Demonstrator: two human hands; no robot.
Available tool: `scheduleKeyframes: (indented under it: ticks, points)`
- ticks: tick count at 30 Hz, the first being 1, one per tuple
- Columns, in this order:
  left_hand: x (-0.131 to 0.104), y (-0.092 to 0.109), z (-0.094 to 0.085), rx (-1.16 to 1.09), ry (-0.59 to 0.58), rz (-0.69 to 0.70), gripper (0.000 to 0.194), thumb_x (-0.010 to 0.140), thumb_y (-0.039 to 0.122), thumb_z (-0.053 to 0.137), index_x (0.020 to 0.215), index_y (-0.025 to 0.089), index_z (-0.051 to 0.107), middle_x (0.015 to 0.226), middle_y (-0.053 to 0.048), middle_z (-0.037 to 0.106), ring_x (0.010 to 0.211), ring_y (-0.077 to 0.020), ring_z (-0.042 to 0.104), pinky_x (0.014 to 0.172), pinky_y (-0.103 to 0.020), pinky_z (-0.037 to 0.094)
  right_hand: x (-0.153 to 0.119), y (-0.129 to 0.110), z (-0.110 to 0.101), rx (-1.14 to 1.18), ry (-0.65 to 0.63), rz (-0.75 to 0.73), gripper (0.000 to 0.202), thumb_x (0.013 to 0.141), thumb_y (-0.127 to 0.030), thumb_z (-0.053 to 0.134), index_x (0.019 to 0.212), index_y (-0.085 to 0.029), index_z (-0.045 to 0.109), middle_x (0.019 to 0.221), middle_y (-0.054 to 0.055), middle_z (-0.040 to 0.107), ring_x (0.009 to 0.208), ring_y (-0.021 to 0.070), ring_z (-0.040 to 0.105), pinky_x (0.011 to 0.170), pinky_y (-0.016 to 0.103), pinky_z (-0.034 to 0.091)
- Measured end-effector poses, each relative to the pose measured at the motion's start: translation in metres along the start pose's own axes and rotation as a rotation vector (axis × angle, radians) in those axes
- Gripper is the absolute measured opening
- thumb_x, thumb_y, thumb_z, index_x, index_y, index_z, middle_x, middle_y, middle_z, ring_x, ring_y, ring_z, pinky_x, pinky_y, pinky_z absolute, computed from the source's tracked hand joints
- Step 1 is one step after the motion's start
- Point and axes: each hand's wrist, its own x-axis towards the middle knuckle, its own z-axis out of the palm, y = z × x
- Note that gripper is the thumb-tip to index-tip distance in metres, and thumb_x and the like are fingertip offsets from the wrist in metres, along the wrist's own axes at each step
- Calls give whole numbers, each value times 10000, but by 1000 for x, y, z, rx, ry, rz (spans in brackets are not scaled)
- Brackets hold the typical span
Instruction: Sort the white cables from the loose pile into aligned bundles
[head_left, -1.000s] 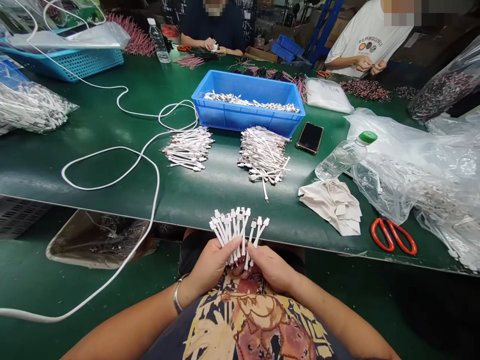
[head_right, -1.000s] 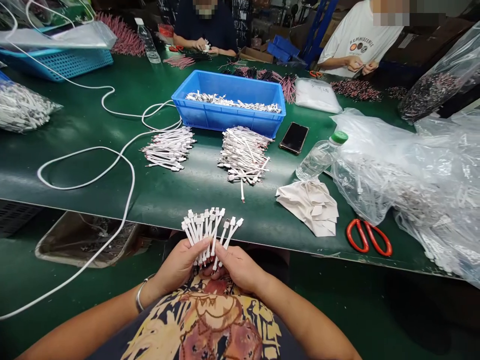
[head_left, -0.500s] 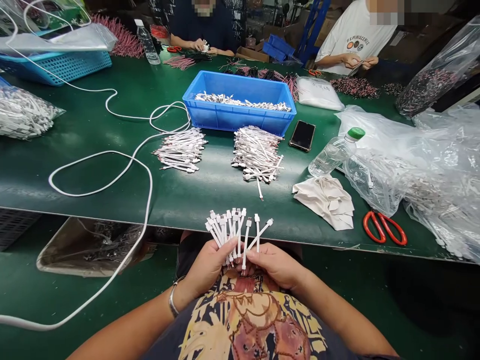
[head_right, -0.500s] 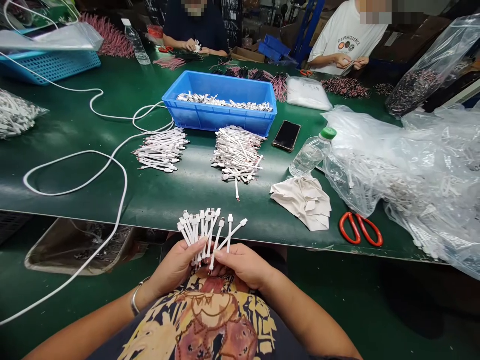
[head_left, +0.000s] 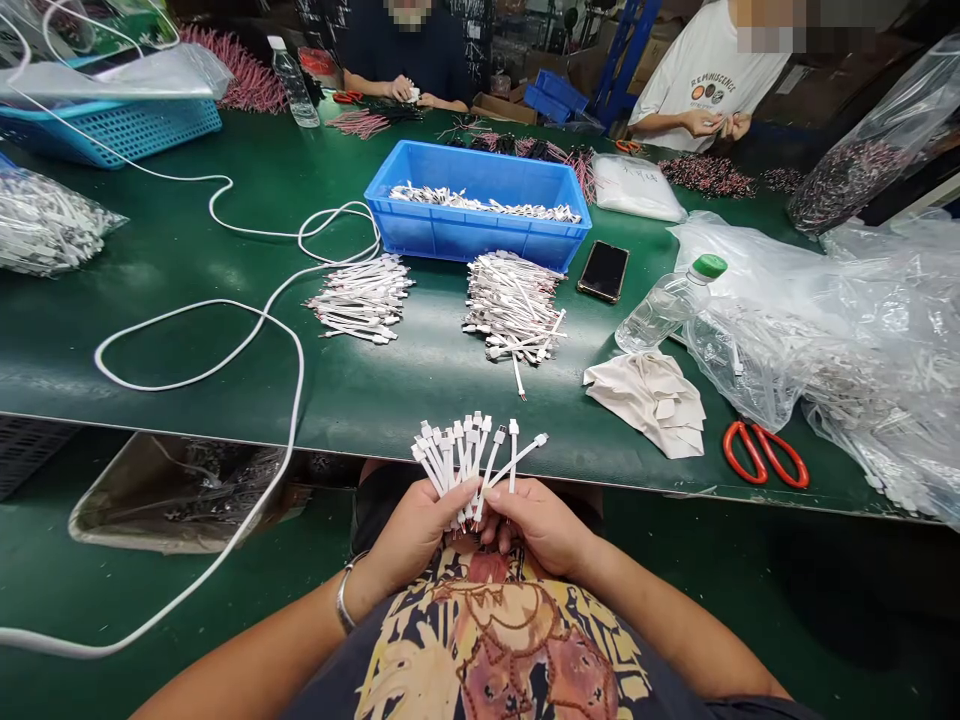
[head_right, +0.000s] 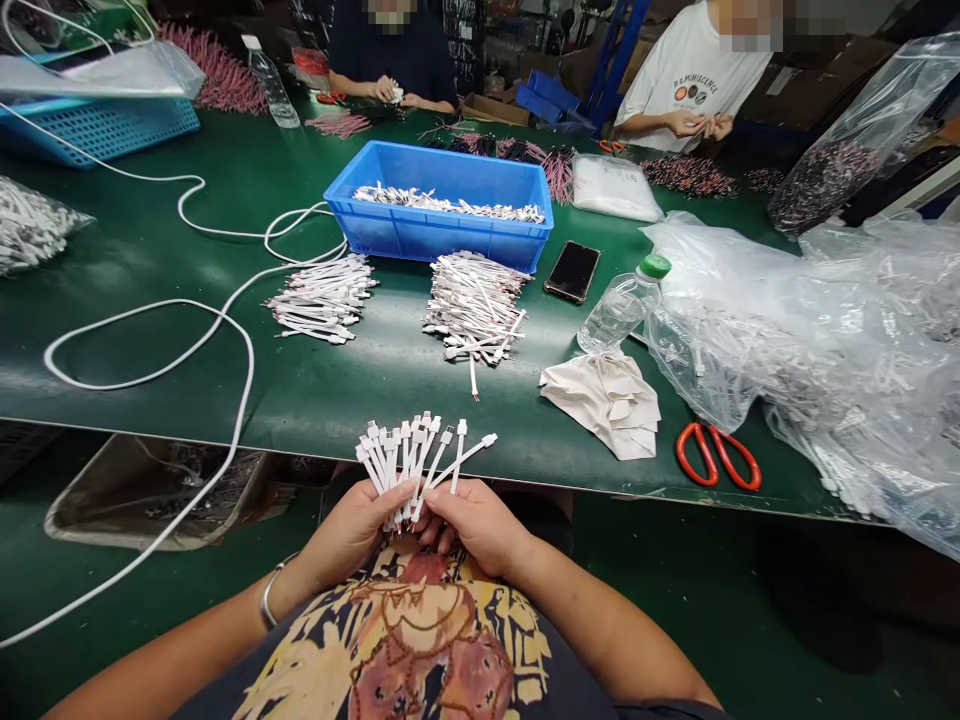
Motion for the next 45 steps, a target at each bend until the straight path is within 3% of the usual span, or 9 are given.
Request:
scheduleKeyframes:
  ticks: [6, 9, 15, 17, 22, 26, 32, 38, 45]
  points:
    - [1, 3, 4, -30, -88, 0, 342, 832, 385, 528, 623, 124, 602, 583, -22, 595, 579, -126, 517, 611, -243, 399, -3, -5, -4, -249, -114, -46, 610, 803, -675, 385, 748, -117, 627, 665, 43, 572, 535, 101, 518, 434, 197, 369]
    - [1, 5, 7, -71, -159, 10, 345, 856, 374, 492, 691, 121, 658, 656, -58, 648, 670, -171, 581, 711, -293, 441, -4, -7, -7, -354, -70, -79, 644, 828, -683, 306, 749, -129, 625, 598, 14, 533, 470, 83, 443, 465, 220, 342]
    - [3, 0, 3, -59, -63, 8, 269, 823, 333, 566, 932, 124, 695, 887, -66, 698, 815, -174, 598, 839, -296, 422, -8, -7, -14, -484, 62, -96, 593, 858, -632, 326, 629, -144, 573, 507, -13, 463, 462, 79, 395, 486, 224, 314]
    - [3, -1, 1, -43, -41, 14, 276, 819, 328, 576, 964, 123, 690, 919, -65, 695, 850, -172, 586, 844, -284, 412, -10, -7, -15, -458, 104, -114, 568, 858, -607, 372, 574, -145, 545, 478, -21, 445, 443, 71, 383, 476, 220, 297]
    - [2, 1, 0, 0, -36, 18, 278, 822, 340, 573, 930, 113, 694, 886, -56, 693, 819, -156, 566, 795, -256, 407, -14, -2, -11, -93, 185, -54, 377, 789, -515, 575, 713, -146, 594, 531, -36, 508, 395, 43, 375, 417, 196, 231]
    - [2, -2, -2, -9, -61, 0, 274, 821, 349, 571, 908, 119, 693, 852, -48, 690, 792, -154, 572, 788, -264, 411, -13, 4, -6, 50, 239, -46, 310, 724, -441, 678, 754, -135, 635, 552, -34, 525, 402, 33, 398, 410, 177, 262]
    - [1, 0, -6, -21, -179, -92, 299, 799, 354, 598, 983, 130, 674, 867, -48, 683, 807, -159, 588, 808, -290, 416, -12, 4, -4, 8, 220, -104, 284, 762, -416, 648, 793, -135, 670, 553, -28, 517, 426, 33, 387, 402, 168, 265]
    - [2, 3, -6, 6, -183, -98, 263, 754, 355, 647, 839, 109, 686, 814, -41, 675, 751, -135, 580, 753, -259, 426, -11, 4, -3, -117, 197, -128, 303, 799, -413, 609, 709, -128, 662, 503, -30, 497, 422, 35, 349, 411, 182, 230]
    - [6, -3, -10, -7, -162, -155, 279, 722, 360, 676, 853, 115, 691, 845, -56, 692, 781, -154, 614, 804, -295, 453, -6, 5, -3, -94, 195, -139, 283, 783, -405, 628, 741, -132, 684, 507, -32, 484, 450, 42, 313, 427, 195, 205]
